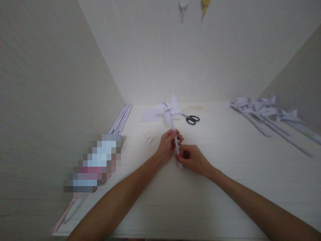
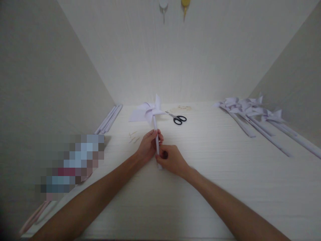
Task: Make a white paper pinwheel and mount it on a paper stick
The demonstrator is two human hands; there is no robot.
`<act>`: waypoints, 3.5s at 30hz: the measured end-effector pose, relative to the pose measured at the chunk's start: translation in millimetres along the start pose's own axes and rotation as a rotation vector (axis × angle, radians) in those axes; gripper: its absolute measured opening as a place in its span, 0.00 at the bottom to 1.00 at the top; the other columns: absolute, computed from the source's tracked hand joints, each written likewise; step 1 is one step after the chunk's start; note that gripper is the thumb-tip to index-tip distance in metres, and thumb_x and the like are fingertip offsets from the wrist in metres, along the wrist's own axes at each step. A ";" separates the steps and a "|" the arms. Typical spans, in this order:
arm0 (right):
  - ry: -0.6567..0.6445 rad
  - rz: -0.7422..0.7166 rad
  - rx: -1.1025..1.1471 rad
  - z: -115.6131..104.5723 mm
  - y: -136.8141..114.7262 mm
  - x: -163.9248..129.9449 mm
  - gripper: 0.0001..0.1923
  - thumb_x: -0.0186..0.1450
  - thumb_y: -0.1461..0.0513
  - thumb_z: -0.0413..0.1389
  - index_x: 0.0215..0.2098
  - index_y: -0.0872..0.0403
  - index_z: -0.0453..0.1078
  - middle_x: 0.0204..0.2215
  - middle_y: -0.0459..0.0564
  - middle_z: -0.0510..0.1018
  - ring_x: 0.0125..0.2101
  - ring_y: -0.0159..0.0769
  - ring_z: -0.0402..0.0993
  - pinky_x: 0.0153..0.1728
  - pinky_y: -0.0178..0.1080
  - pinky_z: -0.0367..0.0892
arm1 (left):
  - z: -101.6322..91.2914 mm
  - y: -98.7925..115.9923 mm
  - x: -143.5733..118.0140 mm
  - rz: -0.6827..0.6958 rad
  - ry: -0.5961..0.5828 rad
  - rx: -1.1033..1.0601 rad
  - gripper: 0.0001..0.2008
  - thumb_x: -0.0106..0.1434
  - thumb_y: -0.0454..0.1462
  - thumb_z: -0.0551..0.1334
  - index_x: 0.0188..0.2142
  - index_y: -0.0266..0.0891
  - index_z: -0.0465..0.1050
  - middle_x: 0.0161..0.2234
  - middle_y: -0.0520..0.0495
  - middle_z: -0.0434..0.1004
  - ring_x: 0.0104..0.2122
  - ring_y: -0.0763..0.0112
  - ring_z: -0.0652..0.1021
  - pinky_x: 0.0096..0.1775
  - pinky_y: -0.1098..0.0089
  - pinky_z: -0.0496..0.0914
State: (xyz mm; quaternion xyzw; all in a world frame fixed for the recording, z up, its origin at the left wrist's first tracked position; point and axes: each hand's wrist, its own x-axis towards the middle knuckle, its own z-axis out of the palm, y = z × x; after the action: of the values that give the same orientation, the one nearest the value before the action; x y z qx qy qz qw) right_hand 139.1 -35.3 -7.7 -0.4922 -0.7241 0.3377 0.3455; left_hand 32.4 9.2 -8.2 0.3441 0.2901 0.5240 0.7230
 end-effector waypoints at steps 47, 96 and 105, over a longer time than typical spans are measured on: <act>-0.114 0.006 0.054 -2.1 4.6 1.7 0.10 0.50 0.68 0.47 0.15 0.54 0.51 0.13 0.39 0.55 0.16 0.24 0.50 0.17 0.30 0.47 | 1.6 1.9 -1.8 0.066 0.006 0.037 0.08 0.55 0.40 0.55 0.31 0.35 0.63 0.20 0.54 0.68 0.19 0.81 0.68 0.22 0.78 0.61; 0.068 -0.008 -0.096 -1.4 10.3 6.9 0.12 0.49 0.67 0.48 0.14 0.52 0.48 0.12 0.39 0.56 0.15 0.26 0.52 0.17 0.31 0.49 | 5.6 -10.9 -6.2 0.171 0.061 0.473 0.06 0.54 0.37 0.56 0.30 0.37 0.65 0.20 0.50 0.72 0.23 0.72 0.73 0.27 0.72 0.67; 0.171 0.023 -0.054 -2.2 11.1 5.8 0.12 0.49 0.66 0.49 0.15 0.52 0.48 0.12 0.39 0.56 0.16 0.26 0.52 0.17 0.31 0.49 | 2.6 -11.6 -4.7 0.226 0.056 0.673 0.09 0.54 0.40 0.55 0.30 0.36 0.67 0.20 0.52 0.66 0.21 0.76 0.67 0.24 0.75 0.60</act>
State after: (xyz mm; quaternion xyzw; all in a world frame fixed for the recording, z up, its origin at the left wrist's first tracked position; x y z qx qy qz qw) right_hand 144.7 -26.3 -14.7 -0.5367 -0.6950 0.2788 0.3889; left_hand 39.5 1.6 -15.6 0.5786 0.4264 0.4847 0.4984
